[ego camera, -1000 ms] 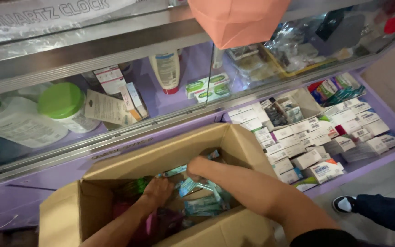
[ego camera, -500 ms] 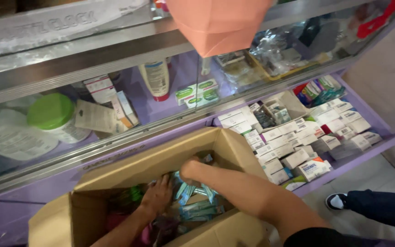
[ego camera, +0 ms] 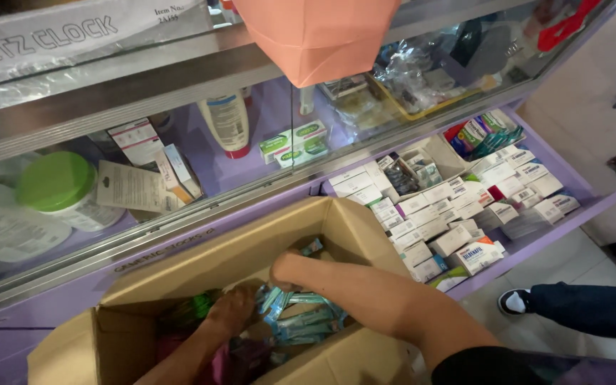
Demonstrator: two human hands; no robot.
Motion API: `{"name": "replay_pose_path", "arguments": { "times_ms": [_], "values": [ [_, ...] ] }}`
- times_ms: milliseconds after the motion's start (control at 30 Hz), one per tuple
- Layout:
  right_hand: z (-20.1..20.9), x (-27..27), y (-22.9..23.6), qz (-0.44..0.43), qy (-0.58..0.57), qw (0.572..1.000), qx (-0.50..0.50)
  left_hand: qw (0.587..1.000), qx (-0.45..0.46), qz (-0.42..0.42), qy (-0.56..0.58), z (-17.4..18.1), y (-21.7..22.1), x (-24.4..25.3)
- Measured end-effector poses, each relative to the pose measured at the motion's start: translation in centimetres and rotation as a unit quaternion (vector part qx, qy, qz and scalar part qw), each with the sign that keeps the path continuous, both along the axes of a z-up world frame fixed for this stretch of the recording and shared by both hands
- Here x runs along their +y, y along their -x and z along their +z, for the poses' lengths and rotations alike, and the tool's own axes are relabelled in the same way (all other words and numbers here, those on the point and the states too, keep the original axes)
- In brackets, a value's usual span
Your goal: Bundling small medication sachets with rubber bands and organizing them into a pharmacy storage drawer.
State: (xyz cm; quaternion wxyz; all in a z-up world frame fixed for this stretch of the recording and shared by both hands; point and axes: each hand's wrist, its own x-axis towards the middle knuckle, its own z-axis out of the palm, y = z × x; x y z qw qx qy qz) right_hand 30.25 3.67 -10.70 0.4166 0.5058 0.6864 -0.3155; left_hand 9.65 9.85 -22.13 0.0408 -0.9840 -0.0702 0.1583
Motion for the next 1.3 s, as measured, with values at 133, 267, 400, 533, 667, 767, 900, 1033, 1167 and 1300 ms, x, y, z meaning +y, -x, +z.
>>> {"name": "replay_pose_path", "arguments": {
  "times_ms": [133, 267, 400, 533, 667, 767, 900, 1033, 1167, 1300],
  "values": [
    [-12.1, -0.1, -3.2, -0.013, -0.150, 0.987, 0.050, 0.992, 0.067, 0.055, 0.086, 6.8, -2.7, 0.4],
    [-7.7, -1.1, -3.6, -0.055, -0.227, 0.971, 0.046, 0.927, 0.178, 0.166, 0.286, 13.1, -3.0, 0.0],
    [3.9, -0.2, -4.3, -0.112, -0.184, 0.976, 0.019, 0.946, 0.141, 0.154, 0.249, 15.6, -3.8, -0.1],
    [7.3, -0.4, -4.6, -0.136, -0.121, 0.983, 0.014, 0.975, 0.054, 0.127, 0.173, 11.0, -3.5, 2.2],
    [5.0, -0.6, -5.7, -0.078, -0.048, 0.994, 0.067, 0.975, 0.108, 0.107, 0.161, 12.1, -3.1, 3.4],
    [5.3, -0.3, -6.7, -0.086, -0.008, 0.990, 0.112, 0.969, 0.114, 0.129, 0.177, 17.1, -3.0, 3.5],
    [8.8, -1.6, -4.4, -0.114, -0.005, 0.992, 0.058, 0.960, 0.124, 0.152, 0.198, 25.4, -1.7, 1.8],
    [9.6, -3.7, 0.3, -0.153, -0.001, 0.987, -0.044, 0.955, 0.099, 0.186, 0.209, 28.9, -0.4, 0.5],
    [9.5, -5.8, 4.7, -0.207, -0.014, 0.963, -0.172, 0.949, 0.065, 0.184, 0.247, 25.3, 0.0, 0.7],
    [6.8, -7.7, 5.0, -0.184, -0.134, 0.968, -0.105, 0.944, 0.035, 0.186, 0.269, 24.6, -0.1, -0.5]
  ]
}}
